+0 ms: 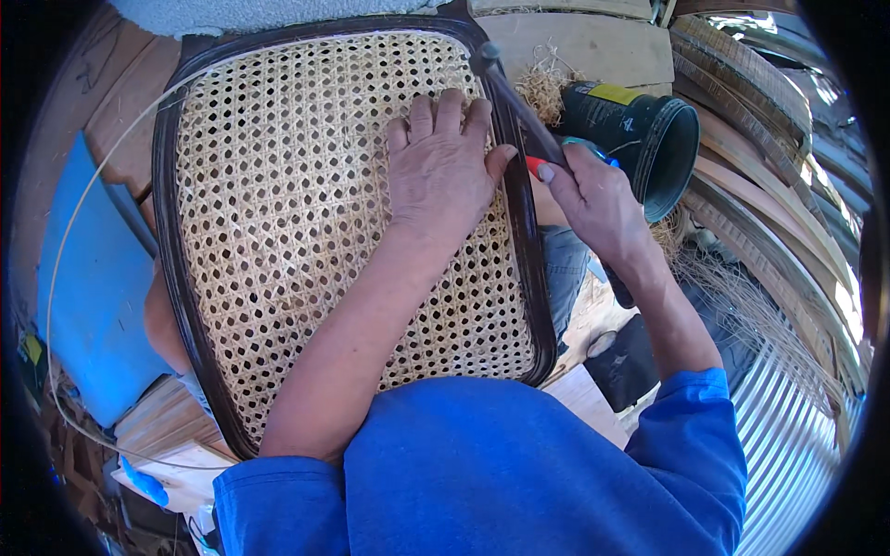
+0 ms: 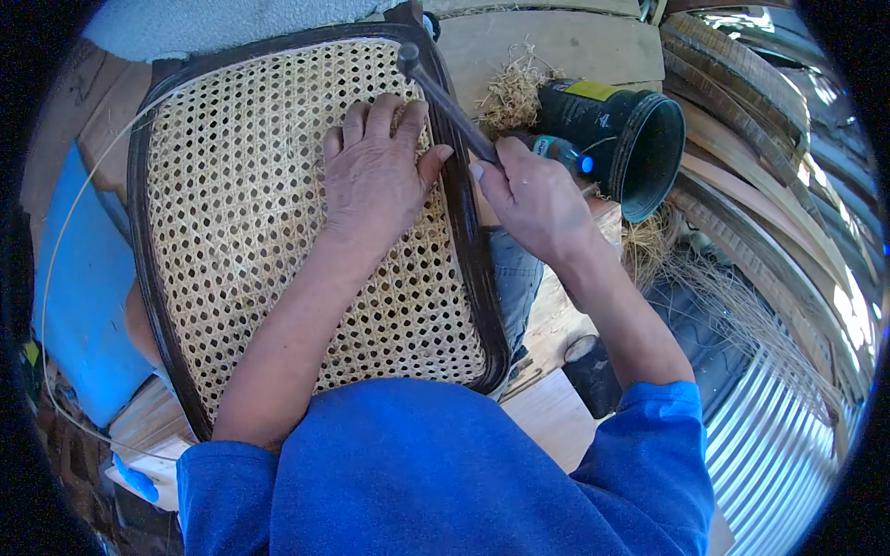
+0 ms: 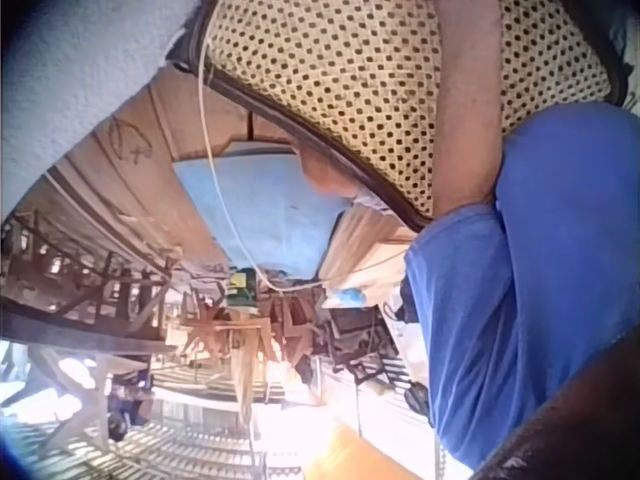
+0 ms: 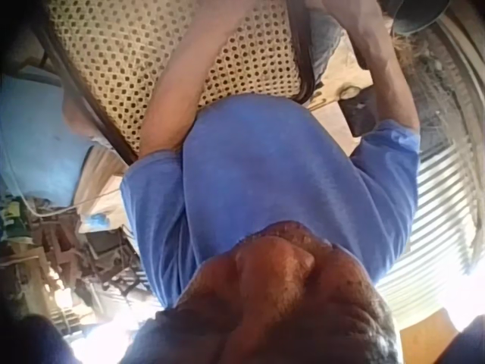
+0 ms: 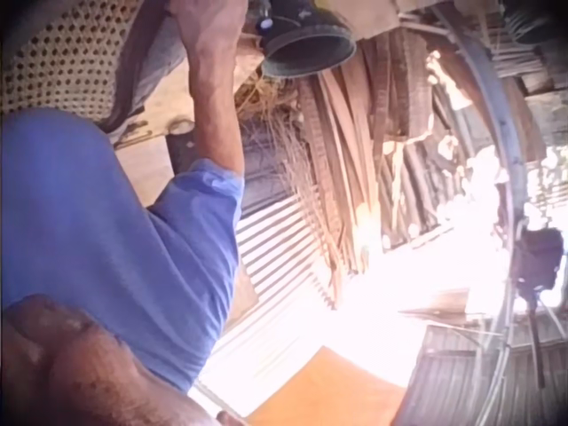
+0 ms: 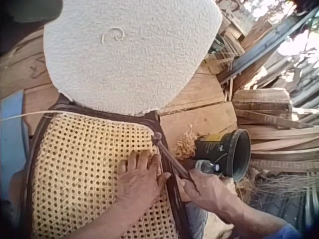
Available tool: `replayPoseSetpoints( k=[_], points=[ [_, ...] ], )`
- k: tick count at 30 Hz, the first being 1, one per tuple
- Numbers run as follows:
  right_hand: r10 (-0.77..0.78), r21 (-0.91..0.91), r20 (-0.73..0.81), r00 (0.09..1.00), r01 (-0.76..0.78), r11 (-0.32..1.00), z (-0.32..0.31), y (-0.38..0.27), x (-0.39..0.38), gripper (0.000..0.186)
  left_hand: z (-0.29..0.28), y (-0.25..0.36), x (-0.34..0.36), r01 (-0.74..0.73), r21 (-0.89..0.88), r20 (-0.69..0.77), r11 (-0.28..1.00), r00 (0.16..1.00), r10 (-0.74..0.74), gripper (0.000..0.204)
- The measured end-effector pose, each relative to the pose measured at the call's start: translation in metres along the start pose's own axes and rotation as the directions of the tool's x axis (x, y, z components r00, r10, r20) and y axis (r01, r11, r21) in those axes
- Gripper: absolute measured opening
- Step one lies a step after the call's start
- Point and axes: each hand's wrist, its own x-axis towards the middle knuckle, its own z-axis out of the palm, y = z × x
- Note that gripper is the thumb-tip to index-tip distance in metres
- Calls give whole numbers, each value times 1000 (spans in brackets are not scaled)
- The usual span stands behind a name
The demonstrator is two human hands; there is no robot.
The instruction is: Repairing a woven cane chair seat using a hammer and spline.
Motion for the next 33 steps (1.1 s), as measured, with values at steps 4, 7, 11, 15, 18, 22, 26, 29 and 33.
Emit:
replayPoseSetpoints(
  k=[4, 7, 11, 15, 18, 22, 26, 29, 33],
  points=[
    [10, -23, -18, 1000, -10, 1000, 0, 3, 1, 32, 3, -1, 0, -28, 17, -74, 999, 997, 29, 52],
    [54, -58, 20, 998, -53, 997, 0, 0, 3, 30, 3, -1, 2, -31, 13, -78, 999, 996, 31, 52],
    [15, 13, -42, 999, -14, 1000, -3, -5, -2, 30, 1, -1, 2, -16, 8, -40, 1000, 999, 16, 52],
    [14, -56, -15, 1000, -14, 998, 5, 9, 2, 30, 4, -1, 2, -17, 32, -69, 999, 997, 19, 52],
    [68, -24, 29, 997, -67, 997, 0, -1, 0, 28, 4, -1, 1, -18, 23, -59, 1000, 998, 20, 52],
    [17, -41, -22, 1000, -18, 999, 3, 4, 0, 28, 3, -1, 1, -21, 24, -61, 999, 998, 22, 53],
    [43, 12, -29, 999, -43, 999, 2, 10, 3, 27, 6, -2, 0, -45, 19, -67, 999, 997, 46, 55],
    [53, 43, -24, 998, -52, 998, -3, 5, 13, 27, 5, -1, 2, -14, 40, -90, 999, 996, 18, 56],
    [22, 72, -18, 1000, -21, 997, -1, 1, 25, 27, 4, 2, 8, 12, 47, -74, 999, 997, -8, 56]
  ],
)
